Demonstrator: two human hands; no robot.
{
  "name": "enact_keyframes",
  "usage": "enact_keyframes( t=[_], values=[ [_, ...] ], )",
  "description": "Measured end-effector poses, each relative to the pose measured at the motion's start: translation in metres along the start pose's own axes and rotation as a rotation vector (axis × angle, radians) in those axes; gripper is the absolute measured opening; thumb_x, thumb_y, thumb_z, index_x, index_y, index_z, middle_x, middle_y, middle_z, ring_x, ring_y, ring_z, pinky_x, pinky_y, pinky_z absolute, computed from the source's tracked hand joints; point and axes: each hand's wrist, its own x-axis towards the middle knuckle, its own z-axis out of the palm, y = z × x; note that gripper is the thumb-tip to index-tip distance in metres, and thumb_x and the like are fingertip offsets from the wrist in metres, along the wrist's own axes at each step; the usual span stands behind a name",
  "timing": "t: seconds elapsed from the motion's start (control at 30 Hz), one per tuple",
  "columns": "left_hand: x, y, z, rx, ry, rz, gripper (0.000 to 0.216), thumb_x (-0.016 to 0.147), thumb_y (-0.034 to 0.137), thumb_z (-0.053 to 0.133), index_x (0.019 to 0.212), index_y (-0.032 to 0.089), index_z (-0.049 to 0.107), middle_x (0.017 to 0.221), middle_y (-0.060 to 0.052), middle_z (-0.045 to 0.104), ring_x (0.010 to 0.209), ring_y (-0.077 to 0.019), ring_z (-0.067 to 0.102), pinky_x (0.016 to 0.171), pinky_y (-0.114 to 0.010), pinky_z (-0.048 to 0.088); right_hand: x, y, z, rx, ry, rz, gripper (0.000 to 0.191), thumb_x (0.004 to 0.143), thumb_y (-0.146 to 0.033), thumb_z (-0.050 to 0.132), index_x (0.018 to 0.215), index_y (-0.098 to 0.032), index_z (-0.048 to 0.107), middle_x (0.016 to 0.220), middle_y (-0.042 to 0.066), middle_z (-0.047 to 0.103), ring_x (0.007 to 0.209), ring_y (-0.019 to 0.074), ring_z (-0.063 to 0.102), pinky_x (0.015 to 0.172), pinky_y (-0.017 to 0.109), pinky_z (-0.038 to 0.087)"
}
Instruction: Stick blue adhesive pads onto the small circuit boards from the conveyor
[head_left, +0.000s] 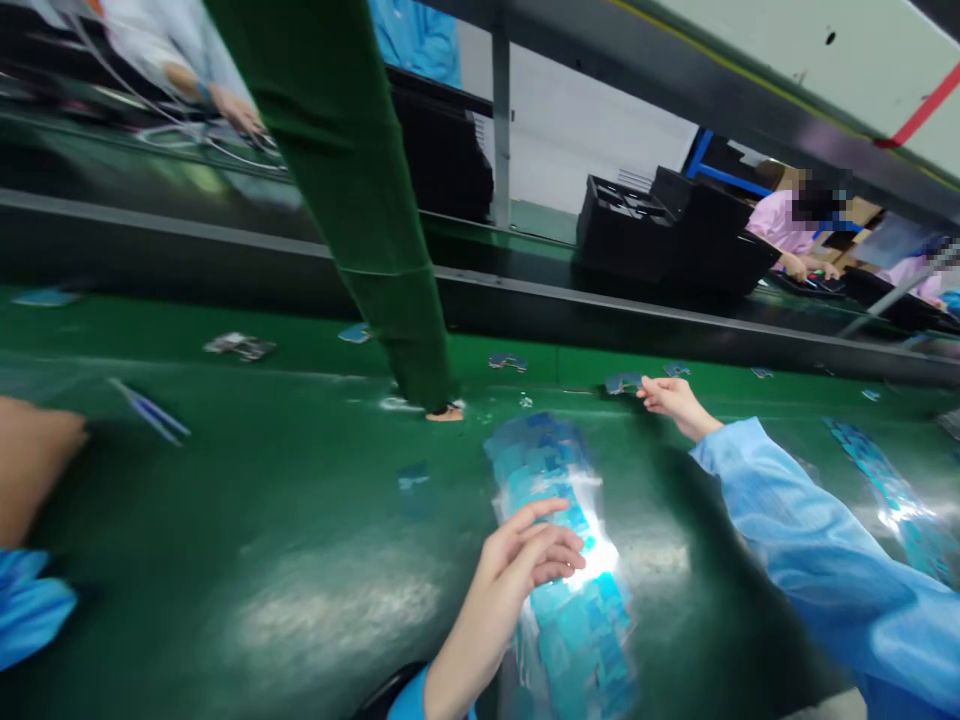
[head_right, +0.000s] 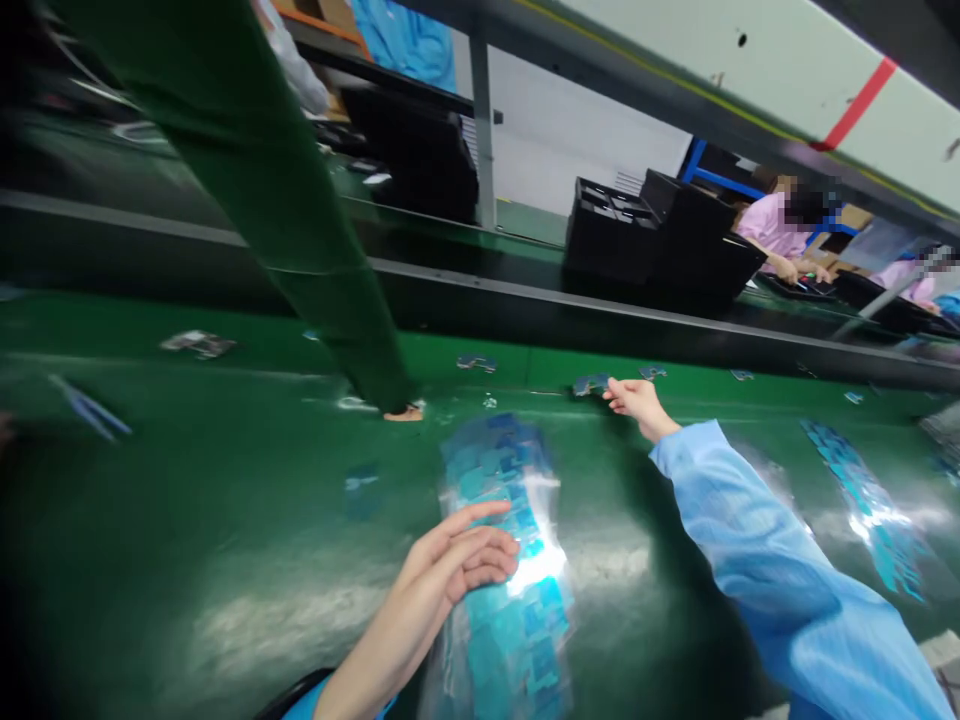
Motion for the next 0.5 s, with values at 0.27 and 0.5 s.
enact_keyframes(
  t=[0.27,0.5],
  values=[
    [0.002,0.000,-0.003,0.017,0.101,0.159,0.019,0.074,0.030,0.060,0.080,0.013,0.063,0.052,0.001,0.055,0.043,-0.0095,0.046,0.046,-0.023,0.033,0.023,-0.001,-0.010,-0.232,0.125,-0.367,0.025,0.091,-0.038,0.053,0.097,-0.015,0.064,0.099,0.008,0.066,0.089,0.0186,0.064,0.079,0.034,0.052],
    [0.013,0.011,-0.012,-0.012,0.274,0.314,0.015,0.072,0.027,0.056,0.077,0.013,0.060,0.051,0.004,0.051,0.045,-0.0084,0.044,0.048,-0.021,0.035,-0.090,0.019,0.063,-0.506,-0.524,-0.730,0.078,0.075,-0.052,0.069,0.142,-0.027,0.037,0.150,0.011,0.035,0.139,0.0303,0.029,0.112,0.055,0.026]
  ],
)
